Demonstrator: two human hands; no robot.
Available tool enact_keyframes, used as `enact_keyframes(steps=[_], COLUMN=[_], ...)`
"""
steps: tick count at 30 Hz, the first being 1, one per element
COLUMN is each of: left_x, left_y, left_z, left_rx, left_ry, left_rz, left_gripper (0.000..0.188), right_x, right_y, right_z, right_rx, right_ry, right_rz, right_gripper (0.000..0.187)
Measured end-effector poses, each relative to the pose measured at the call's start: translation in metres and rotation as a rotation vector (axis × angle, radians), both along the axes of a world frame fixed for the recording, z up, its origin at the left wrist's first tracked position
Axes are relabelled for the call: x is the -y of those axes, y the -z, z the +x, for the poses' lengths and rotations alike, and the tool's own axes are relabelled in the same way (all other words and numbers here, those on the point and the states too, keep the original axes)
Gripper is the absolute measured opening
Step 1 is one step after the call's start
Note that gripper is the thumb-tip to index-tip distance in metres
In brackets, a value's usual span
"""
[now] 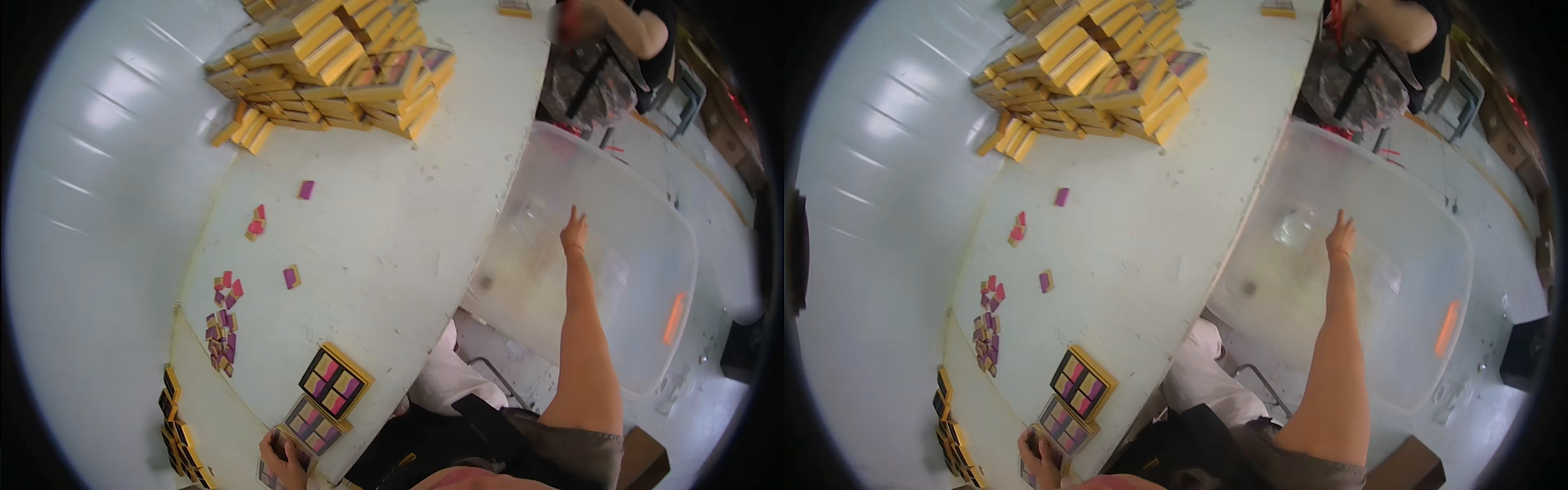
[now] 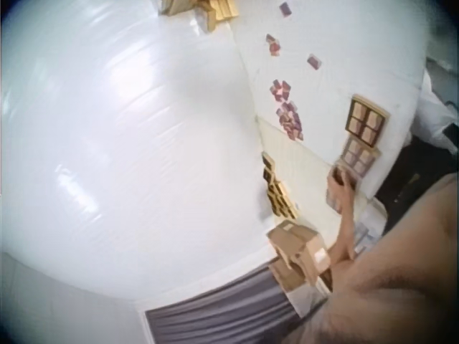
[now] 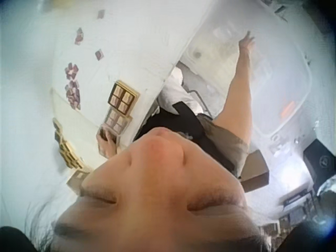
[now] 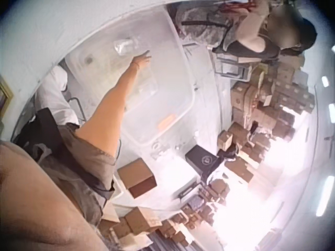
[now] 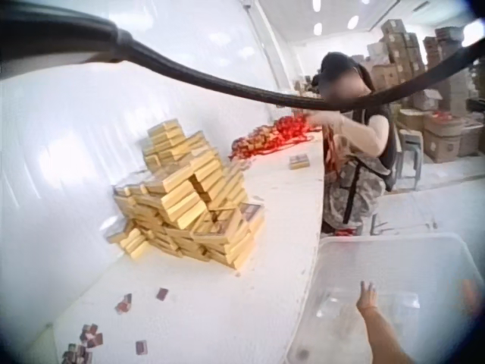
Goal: The person places small pink and yellow rectangular pieces into black tray compartments on a white table. They then cover the filled trays with clear plastic lids and stack the completed units.
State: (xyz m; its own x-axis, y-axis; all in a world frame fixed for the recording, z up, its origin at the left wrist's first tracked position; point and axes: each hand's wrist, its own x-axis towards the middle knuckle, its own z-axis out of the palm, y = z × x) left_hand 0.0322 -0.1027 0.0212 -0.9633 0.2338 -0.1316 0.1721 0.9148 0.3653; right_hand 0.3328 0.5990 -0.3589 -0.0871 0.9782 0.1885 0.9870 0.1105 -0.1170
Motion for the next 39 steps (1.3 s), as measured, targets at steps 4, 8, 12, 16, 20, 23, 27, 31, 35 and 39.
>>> enact_keyframes(steps=[4,8,12,16,20,23,27,31,35,39], left_x=[0.044,0.094,0.078,0.075,0.033,0.021,0.024,0.025,0.0,-0.023], left_y=[0.034,0.083,0.078,0.08,0.04,0.024,0.02,0.02,-0.011,-0.021], left_z=[-0.016,-0.037,-0.036,-0.034,-0.006,-0.005,-0.007,-0.014,0.008,0.03], left_rx=[-0.141,-0.062,-0.06,-0.085,-0.215,-0.263,-0.319,-0.274,-0.437,-0.317], left_ry=[0.105,0.055,0.062,0.088,0.172,0.232,0.263,0.304,0.437,0.559], left_rz=[0.094,0.253,0.261,0.291,0.14,0.042,0.039,0.049,0.071,0.122], left_gripper=[0.052,0.049,0.048,0.046,0.048,0.053,0.05,0.051,0.061,0.082], right_x=[0.003,0.009,0.032,0.052,0.078,0.12,0.228,0.317,0.359,0.375], right_y=[-0.03,-0.022,-0.002,-0.029,-0.074,-0.196,-0.338,-0.361,-0.358,-0.36], right_z=[-0.008,-0.003,0.024,0.065,0.088,0.026,-0.072,-0.168,-0.245,-0.268], right_rx=[0.036,-0.071,-0.249,-0.358,-0.562,-0.921,-0.888,-0.962,-0.789,-0.53], right_ry=[-0.057,-0.237,-0.191,-0.055,-0.031,-0.235,-0.933,-1.787,-2.114,-2.283], right_rz=[-0.08,-0.328,0.019,-0.192,0.124,0.131,0.413,0.409,0.483,-0.053], right_gripper=[0.051,0.047,0.029,0.029,0.021,0.016,0.018,0.019,0.019,0.029])
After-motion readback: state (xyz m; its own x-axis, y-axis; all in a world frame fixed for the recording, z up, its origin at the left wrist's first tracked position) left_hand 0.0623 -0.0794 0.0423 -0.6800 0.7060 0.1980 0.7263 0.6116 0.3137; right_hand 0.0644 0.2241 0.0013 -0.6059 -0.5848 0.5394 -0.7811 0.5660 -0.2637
